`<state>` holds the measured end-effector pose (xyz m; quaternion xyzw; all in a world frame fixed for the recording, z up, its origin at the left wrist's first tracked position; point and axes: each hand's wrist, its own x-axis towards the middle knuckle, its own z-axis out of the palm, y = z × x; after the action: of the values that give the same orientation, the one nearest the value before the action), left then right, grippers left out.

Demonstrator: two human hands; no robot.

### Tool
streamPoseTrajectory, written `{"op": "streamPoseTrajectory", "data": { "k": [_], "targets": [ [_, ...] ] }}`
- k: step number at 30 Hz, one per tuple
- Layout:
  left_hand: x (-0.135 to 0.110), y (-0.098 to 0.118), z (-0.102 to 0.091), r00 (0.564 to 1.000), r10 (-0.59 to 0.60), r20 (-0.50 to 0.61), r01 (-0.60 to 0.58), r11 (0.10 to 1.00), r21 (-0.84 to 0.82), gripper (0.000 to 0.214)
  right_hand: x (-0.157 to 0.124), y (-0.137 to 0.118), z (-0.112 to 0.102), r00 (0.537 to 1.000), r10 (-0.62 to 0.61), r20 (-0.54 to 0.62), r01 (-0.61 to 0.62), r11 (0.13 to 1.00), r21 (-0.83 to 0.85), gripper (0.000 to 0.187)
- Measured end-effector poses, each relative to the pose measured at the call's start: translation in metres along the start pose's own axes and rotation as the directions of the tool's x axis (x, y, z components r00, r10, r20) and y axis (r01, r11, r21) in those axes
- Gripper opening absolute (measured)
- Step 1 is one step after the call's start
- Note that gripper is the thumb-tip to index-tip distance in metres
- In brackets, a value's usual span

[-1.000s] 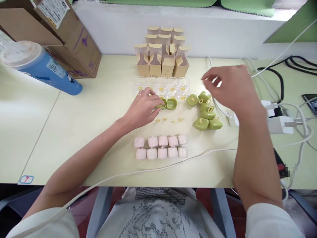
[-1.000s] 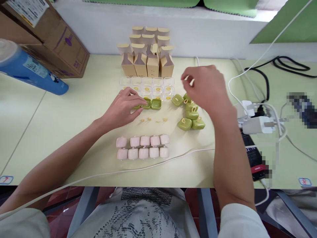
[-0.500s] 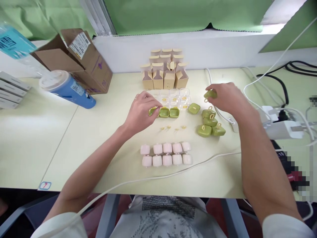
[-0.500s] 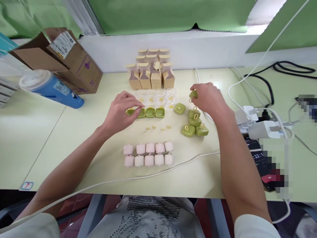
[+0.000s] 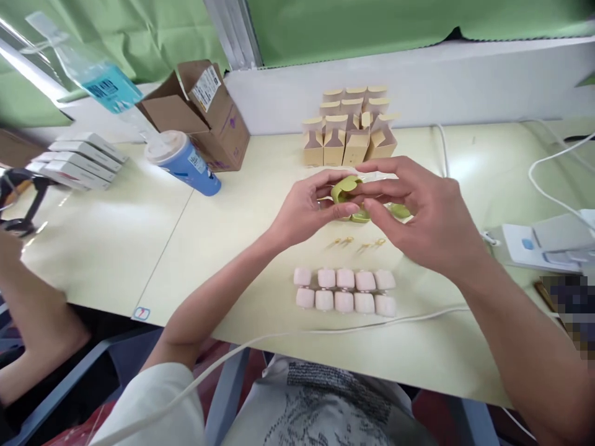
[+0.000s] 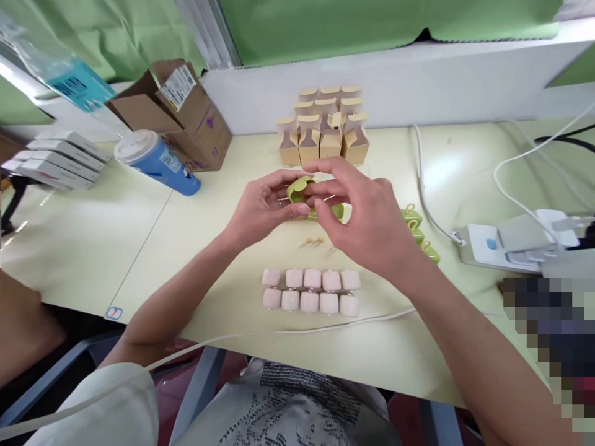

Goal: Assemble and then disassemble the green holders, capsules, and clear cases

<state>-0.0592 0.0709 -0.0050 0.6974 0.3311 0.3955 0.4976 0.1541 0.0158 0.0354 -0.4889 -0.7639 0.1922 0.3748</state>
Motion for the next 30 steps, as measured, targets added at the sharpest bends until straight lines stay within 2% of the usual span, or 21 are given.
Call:
{"op": "streamPoseTrajectory", "data": {
  "k": [2,5,8,10,15,19,23,27,30],
  "targets": [
    [0.001,0.000,-0.002,0.999,0.012,-0.034,-0.011,1.000,0.023,0.081,0.000,0.000,-0.002,1.000,0.020,-0.015,-0.020,0.999,-0.030,0.042],
    [0.001,0.003,-0.001,0.998,0.016,-0.064,-0.013,0.999,0.047,0.083,0.001,0.001,0.000,0.998,-0.028,-0.058,0.023,0.996,-0.084,0.039],
    [-0.001,0.007,0.000,0.999,0.011,-0.042,-0.010,1.000,0.023,0.076,0.001,0.002,0.006,0.997,-0.061,-0.053,0.052,0.985,-0.165,0.034],
    [-0.003,0.008,-0.001,1.000,-0.003,-0.018,0.004,1.000,0.017,0.068,0.000,0.003,0.010,0.996,-0.042,-0.075,0.024,0.975,-0.219,0.034],
    [-0.005,0.006,-0.003,1.000,-0.016,0.016,0.016,1.000,0.015,0.064,-0.006,0.003,0.019,0.989,0.007,-0.147,-0.040,0.974,-0.223,0.040],
    [-0.002,0.008,-0.003,0.999,0.022,0.028,-0.023,0.999,0.039,0.060,-0.007,0.005,0.023,0.991,0.015,-0.135,-0.050,0.966,-0.254,0.041],
    [0.001,0.010,-0.004,0.999,0.025,0.033,-0.027,0.998,0.063,0.060,-0.007,0.008,0.024,0.992,0.044,-0.120,-0.070,0.972,-0.224,0.034],
    [0.004,0.010,-0.014,0.999,0.026,0.022,-0.027,0.998,0.058,0.062,-0.005,0.008,0.013,0.989,0.041,-0.140,-0.062,0.987,-0.148,0.028],
    [0.007,0.009,-0.028,0.999,0.014,-0.050,-0.010,0.997,0.083,0.056,-0.003,0.005,-0.008,0.971,-0.014,-0.240,0.007,0.999,-0.031,0.020]
  ]
}}
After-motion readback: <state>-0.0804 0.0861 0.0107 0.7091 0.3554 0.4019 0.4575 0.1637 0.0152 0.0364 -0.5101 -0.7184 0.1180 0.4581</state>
